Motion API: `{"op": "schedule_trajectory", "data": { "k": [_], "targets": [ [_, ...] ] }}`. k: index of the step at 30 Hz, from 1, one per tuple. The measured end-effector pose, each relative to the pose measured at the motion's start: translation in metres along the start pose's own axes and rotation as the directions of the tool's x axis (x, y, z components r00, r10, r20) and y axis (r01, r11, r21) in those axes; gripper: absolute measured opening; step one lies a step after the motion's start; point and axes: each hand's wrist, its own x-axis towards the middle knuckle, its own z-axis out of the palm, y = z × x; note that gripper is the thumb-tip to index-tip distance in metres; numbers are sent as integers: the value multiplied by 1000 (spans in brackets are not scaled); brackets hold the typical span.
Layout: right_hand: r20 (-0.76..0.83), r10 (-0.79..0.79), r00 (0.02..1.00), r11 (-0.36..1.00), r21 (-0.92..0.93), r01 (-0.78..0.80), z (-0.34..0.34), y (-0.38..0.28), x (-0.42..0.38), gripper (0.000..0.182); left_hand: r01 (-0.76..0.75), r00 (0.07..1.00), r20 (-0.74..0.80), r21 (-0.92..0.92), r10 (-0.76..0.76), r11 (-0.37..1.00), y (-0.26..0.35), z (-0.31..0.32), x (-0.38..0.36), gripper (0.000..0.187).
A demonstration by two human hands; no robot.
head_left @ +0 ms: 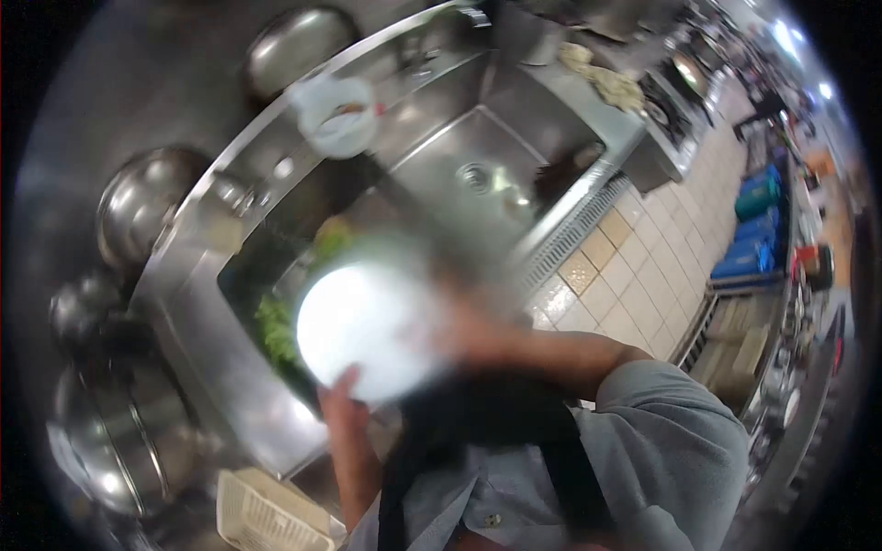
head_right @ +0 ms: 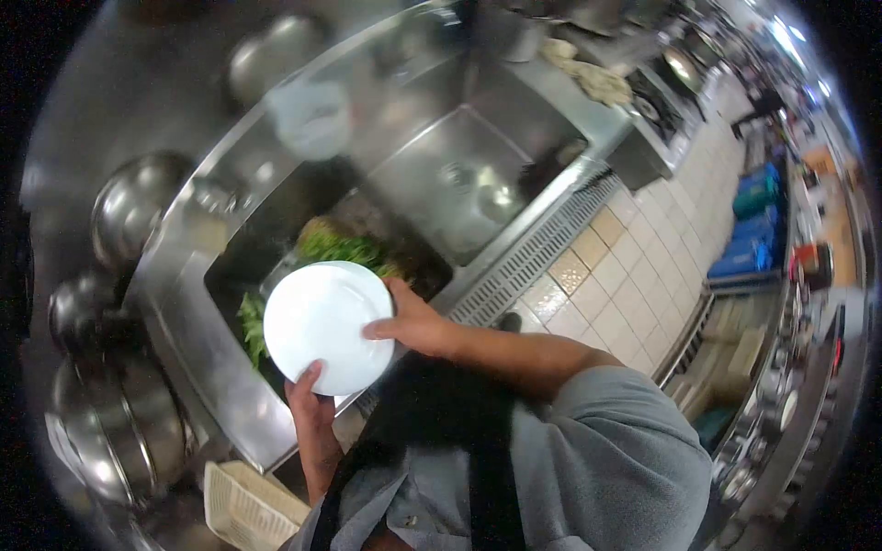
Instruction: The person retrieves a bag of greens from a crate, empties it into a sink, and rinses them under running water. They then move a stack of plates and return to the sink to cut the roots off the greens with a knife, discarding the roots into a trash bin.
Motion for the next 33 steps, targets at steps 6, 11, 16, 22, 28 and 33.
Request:
{"op": "schedule_trajectory", "data": {
  "k": [6,11,16,22,28,33],
  "targets": [
    [-465,-56,884,986,115,123,-151,57,-114,85,99,894,430,84,-126,991,-63,191,-22,68],
    [-731,-85,677,959,125,256,-249,49,-228,64,192,703,610,335,-367,923,-144,324,-34,61],
    [-888,-27,459,876,200,438,-302,50,-300,54,144,509,692,518,-512,843,-202,435,-54,55],
    [-959,142,246,756,266,598,-374,78,-346,52,81,335,699,647,-632,758,-294,545,-49,45],
    [-961,262,84,671,244,700,-449,92,-378,54,-179,86,601,794,-795,581,-332,688,-95,45],
    [-908,389,-153,555,99,826,-495,93,-409,61,-344,-207,385,832,-899,435,-393,789,-131,53]
  ]
}}
